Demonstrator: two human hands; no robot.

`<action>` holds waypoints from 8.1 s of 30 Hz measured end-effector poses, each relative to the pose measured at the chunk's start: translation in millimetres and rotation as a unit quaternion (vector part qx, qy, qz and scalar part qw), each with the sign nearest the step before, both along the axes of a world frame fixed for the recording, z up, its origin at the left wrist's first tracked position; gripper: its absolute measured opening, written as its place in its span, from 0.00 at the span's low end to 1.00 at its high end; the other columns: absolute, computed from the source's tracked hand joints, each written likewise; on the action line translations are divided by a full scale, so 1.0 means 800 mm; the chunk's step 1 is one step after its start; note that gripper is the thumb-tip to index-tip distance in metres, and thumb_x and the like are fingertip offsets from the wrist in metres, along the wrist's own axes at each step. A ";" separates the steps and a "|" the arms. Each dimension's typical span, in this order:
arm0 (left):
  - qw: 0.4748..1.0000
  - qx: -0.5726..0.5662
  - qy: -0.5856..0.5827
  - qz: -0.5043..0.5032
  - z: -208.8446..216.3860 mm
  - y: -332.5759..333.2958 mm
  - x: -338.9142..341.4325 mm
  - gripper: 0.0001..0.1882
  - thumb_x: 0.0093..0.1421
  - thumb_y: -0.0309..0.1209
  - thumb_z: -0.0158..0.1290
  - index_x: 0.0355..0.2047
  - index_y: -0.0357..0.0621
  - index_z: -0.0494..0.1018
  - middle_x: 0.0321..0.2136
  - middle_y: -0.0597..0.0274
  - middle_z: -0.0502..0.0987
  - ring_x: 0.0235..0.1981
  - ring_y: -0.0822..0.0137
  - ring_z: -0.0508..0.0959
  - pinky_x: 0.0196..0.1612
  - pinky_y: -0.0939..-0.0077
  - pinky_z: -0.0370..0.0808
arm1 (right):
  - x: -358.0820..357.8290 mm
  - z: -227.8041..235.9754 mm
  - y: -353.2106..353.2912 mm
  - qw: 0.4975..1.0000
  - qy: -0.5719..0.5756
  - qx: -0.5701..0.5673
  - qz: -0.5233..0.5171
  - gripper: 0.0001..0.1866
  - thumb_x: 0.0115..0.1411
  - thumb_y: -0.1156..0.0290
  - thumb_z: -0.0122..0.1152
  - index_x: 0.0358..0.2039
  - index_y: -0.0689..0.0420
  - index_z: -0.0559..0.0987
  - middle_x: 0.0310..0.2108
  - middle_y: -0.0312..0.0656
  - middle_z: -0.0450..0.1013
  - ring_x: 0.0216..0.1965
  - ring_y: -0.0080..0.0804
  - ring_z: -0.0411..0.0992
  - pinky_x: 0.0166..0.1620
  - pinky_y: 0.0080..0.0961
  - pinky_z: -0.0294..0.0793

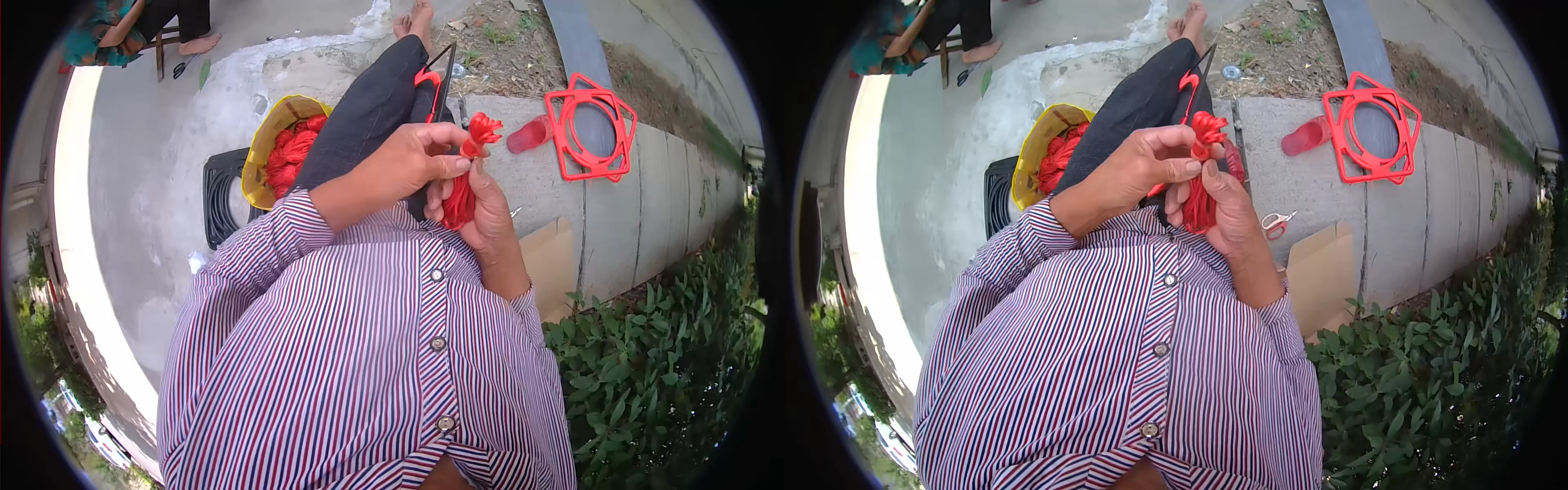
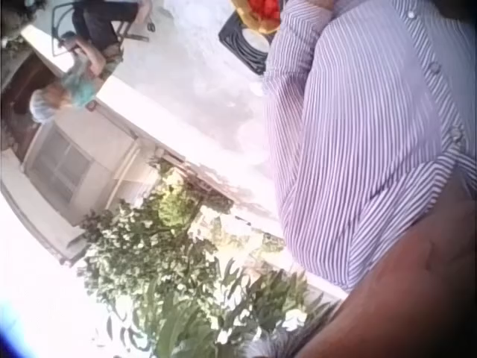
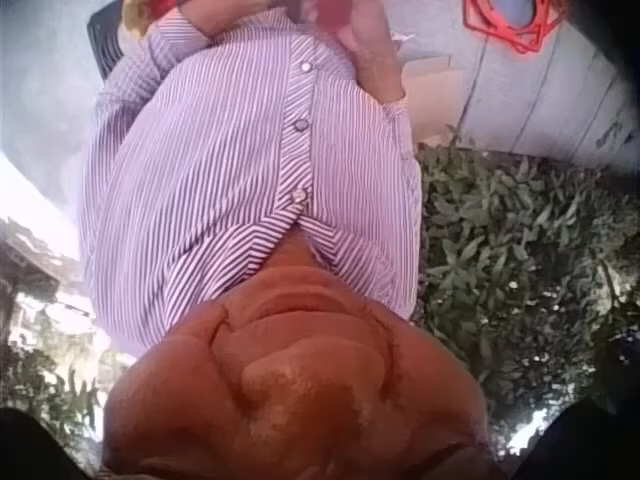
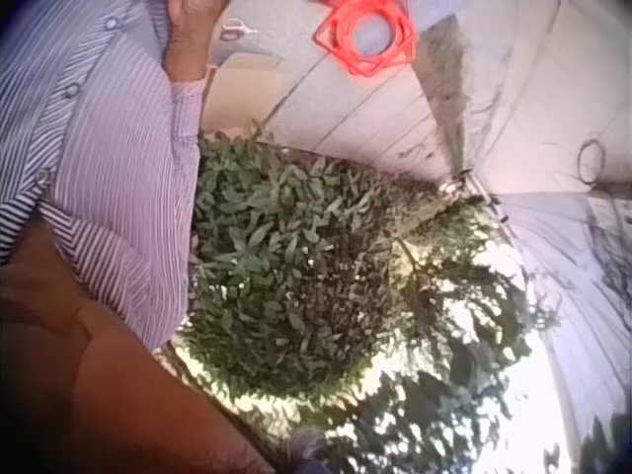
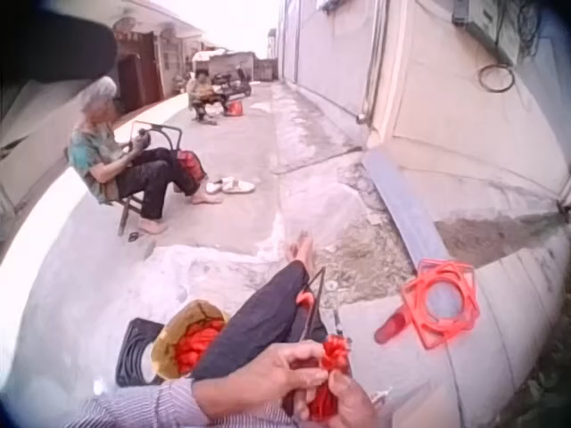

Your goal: The recorder is wrapping red string around a red plastic star-shaped frame to create a decoration.

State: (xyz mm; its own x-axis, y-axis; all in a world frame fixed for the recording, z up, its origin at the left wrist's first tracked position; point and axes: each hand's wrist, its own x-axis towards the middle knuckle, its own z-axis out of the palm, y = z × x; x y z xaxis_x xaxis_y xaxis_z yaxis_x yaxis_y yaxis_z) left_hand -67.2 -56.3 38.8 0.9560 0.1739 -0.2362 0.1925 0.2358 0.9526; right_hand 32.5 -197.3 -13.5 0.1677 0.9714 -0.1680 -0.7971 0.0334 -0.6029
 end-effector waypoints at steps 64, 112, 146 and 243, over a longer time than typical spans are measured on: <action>0.975 -0.025 0.151 0.164 -0.080 0.037 -0.004 0.08 0.63 0.31 0.49 0.33 0.37 0.71 0.19 0.69 0.70 0.19 0.80 0.67 0.24 0.86 0.66 | 0.055 0.008 0.024 0.655 -0.741 -0.129 0.070 0.15 0.51 0.72 0.65 0.39 0.63 0.78 0.32 0.42 0.73 0.34 0.25 0.72 0.37 0.22 0.70; 0.965 0.006 -0.158 0.209 -0.009 0.062 0.003 0.09 0.57 0.20 0.52 0.39 0.41 0.74 0.41 0.65 0.73 0.40 0.70 0.75 0.48 0.76 0.72 | 0.082 -0.013 0.003 0.998 -0.058 0.018 0.001 0.19 0.66 0.63 0.50 0.51 0.64 0.72 0.26 0.36 0.70 0.17 0.16 0.61 0.18 0.14 0.55; 0.797 0.542 -0.054 0.262 -0.077 -0.019 0.031 0.23 0.47 0.23 0.45 0.46 0.42 0.66 0.43 0.54 0.67 0.44 0.61 0.67 0.52 0.75 0.62 | 0.030 0.282 -0.034 0.898 0.166 0.407 -0.003 0.18 0.59 0.72 0.52 0.13 0.57 0.62 0.07 0.42 0.63 0.04 0.22 0.57 0.07 0.18 0.53; 0.946 -0.246 0.082 0.196 -0.137 0.022 0.043 0.16 0.42 0.18 0.45 0.35 0.38 0.70 0.30 0.62 0.72 0.33 0.70 0.71 0.38 0.80 0.68 | 0.041 0.183 -0.017 0.952 -0.137 0.241 -0.131 0.39 0.55 0.54 0.63 0.60 0.59 0.56 0.23 0.32 0.58 0.19 0.18 0.52 0.22 0.17 0.52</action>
